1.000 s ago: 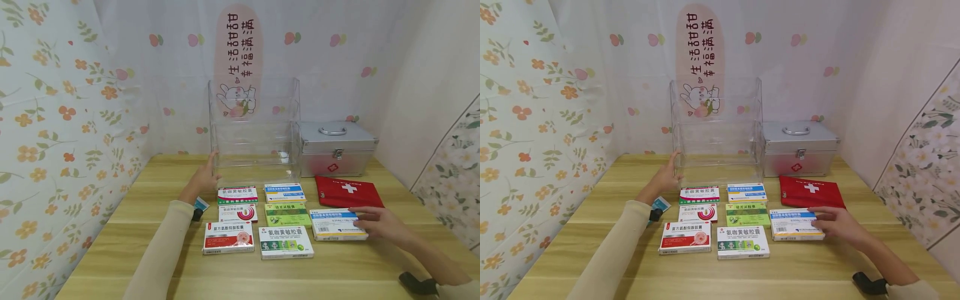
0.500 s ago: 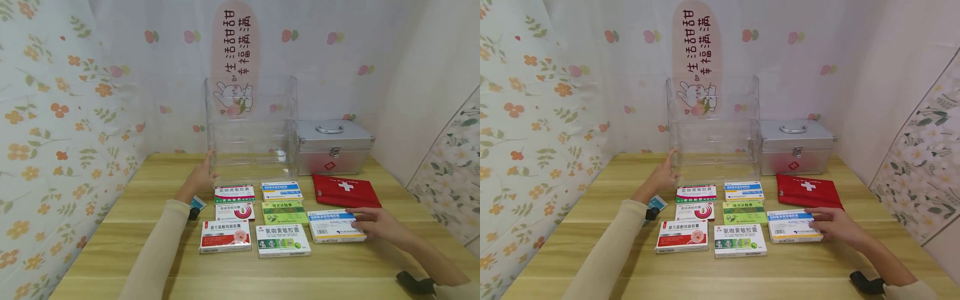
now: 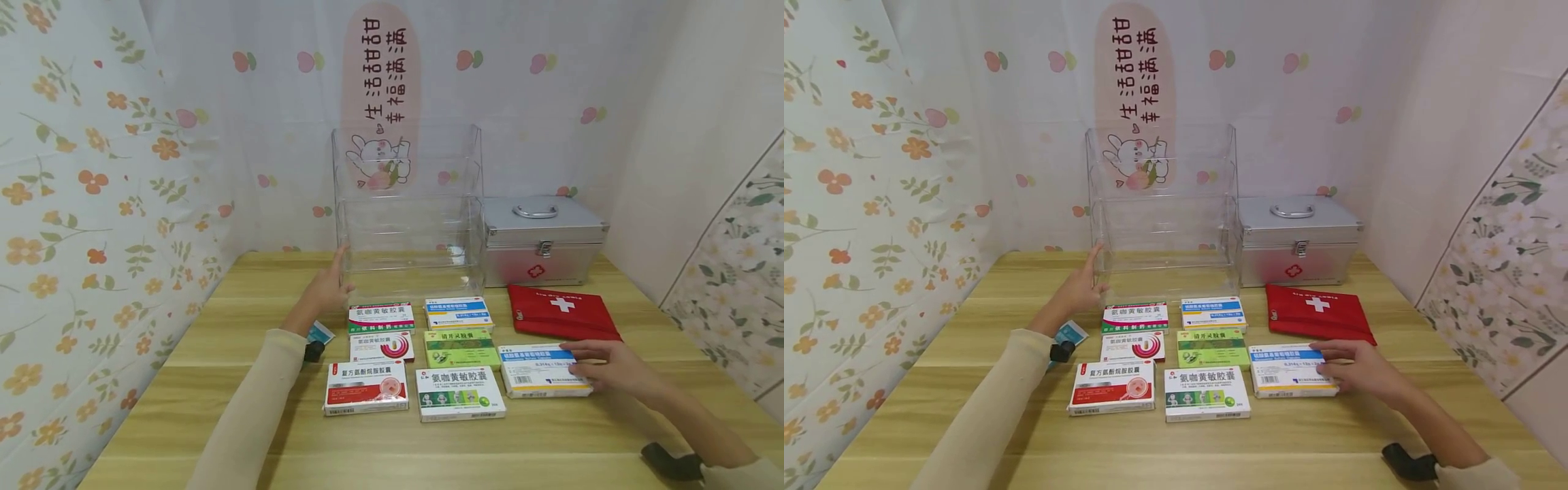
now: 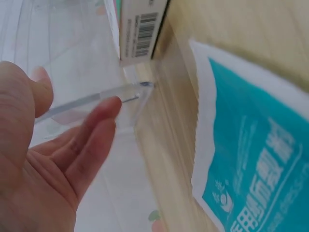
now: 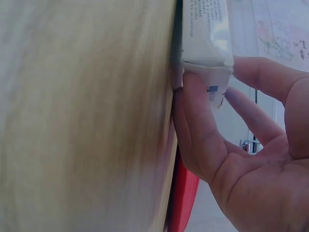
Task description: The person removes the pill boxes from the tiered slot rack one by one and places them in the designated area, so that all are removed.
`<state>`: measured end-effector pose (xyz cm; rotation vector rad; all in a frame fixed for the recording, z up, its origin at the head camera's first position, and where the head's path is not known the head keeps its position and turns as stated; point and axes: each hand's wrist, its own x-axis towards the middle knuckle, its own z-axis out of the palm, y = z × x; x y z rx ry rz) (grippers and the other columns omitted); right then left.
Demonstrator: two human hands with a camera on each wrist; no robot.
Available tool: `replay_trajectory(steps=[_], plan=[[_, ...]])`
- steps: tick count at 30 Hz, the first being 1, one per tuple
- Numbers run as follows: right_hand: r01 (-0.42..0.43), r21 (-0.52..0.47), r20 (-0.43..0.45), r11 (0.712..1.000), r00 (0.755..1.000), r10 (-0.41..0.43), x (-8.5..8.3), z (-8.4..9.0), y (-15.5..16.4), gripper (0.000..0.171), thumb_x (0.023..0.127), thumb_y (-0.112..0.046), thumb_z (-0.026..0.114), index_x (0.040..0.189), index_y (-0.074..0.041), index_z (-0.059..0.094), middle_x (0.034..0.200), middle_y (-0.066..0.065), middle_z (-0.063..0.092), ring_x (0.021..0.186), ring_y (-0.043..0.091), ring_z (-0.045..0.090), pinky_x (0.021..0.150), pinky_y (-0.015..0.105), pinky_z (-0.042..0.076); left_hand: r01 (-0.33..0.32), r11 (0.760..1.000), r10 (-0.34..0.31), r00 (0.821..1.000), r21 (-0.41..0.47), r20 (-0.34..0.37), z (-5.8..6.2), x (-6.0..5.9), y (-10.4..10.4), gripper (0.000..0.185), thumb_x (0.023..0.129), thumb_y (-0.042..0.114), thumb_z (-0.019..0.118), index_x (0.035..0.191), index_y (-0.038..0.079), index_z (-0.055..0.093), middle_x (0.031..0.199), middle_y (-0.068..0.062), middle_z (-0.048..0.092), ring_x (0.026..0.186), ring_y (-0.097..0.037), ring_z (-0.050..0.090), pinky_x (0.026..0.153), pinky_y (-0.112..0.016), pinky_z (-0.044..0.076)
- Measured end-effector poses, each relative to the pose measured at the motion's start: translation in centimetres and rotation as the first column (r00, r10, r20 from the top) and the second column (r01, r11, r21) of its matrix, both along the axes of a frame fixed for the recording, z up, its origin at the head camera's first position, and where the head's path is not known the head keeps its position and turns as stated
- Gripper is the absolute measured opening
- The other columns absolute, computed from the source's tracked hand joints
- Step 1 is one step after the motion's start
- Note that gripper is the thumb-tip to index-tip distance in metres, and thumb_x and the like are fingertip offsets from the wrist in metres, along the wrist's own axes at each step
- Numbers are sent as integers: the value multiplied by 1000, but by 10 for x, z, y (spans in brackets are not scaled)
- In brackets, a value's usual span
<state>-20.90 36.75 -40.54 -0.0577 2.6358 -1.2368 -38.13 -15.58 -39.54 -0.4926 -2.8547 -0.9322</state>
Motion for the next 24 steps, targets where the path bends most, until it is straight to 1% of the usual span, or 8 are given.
replay_trajectory(steps=[4,7,9,11,14,16,19,24], plan=[[-12,29,-24,1000,1000,13,-1,0,-3,64,88,-28,76,139,3,53,129,31,56,103,30,60,67,35,59,-17,1000,17,1000,-2,-5,1,5,-1,95,96,14,65,159,29,-5,70,-11,52,55,-23,49,52,-33,43],[-17,55,-49,998,999,20,-3,1,-5,63,87,-28,77,137,3,54,127,29,58,103,30,59,66,34,58,-53,998,52,998,-33,-29,1,9,-1,97,96,17,65,159,33,-7,81,-15,57,62,-26,54,53,-35,46],[-23,61,-67,998,997,27,-5,2,-7,62,87,-26,76,136,5,54,126,30,59,100,30,61,65,34,58,-90,994,86,994,-65,-61,1,12,0,96,96,20,66,159,34,-5,101,-21,60,75,-31,59,58,-40,50],[-20,86,-93,996,995,28,-5,5,-9,62,87,-24,76,136,6,54,126,30,59,99,30,64,67,33,58,-114,989,104,990,-99,-99,2,15,1,94,95,22,66,160,32,-1,124,-25,54,96,-39,61,72,-49,53],[-8,138,-157,990,987,30,-6,10,-15,62,88,-24,76,137,6,52,131,32,55,100,37,65,72,37,58,-163,978,141,977,-130,-160,5,20,2,89,93,25,68,160,30,9,148,-27,35,125,-47,46,92,-62,44],[7,178,-215,984,976,32,-7,16,-23,64,88,-26,76,139,4,51,134,32,52,106,43,61,76,42,58,-189,974,162,967,-127,-197,7,23,4,87,92,26,69,159,29,13,153,-26,28,134,-48,36,97,-66,37],[13,219,-303,976,951,55,-9,27,-37,68,88,-29,75,144,0,47,140,31,47,116,50,52,82,55,54,-217,971,186,950,-102,-252,12,26,7,84,92,28,68,159,28,18,155,-24,23,136,-46,30,95,-67,35],[16,175,-457,984,887,67,-19,39,-66,70,90,-27,74,148,-5,43,144,28,45,122,51,48,86,62,50,-155,987,128,911,-37,-391,18,34,17,82,87,21,69,156,19,26,154,-25,21,135,-44,27,89,-61,30]])
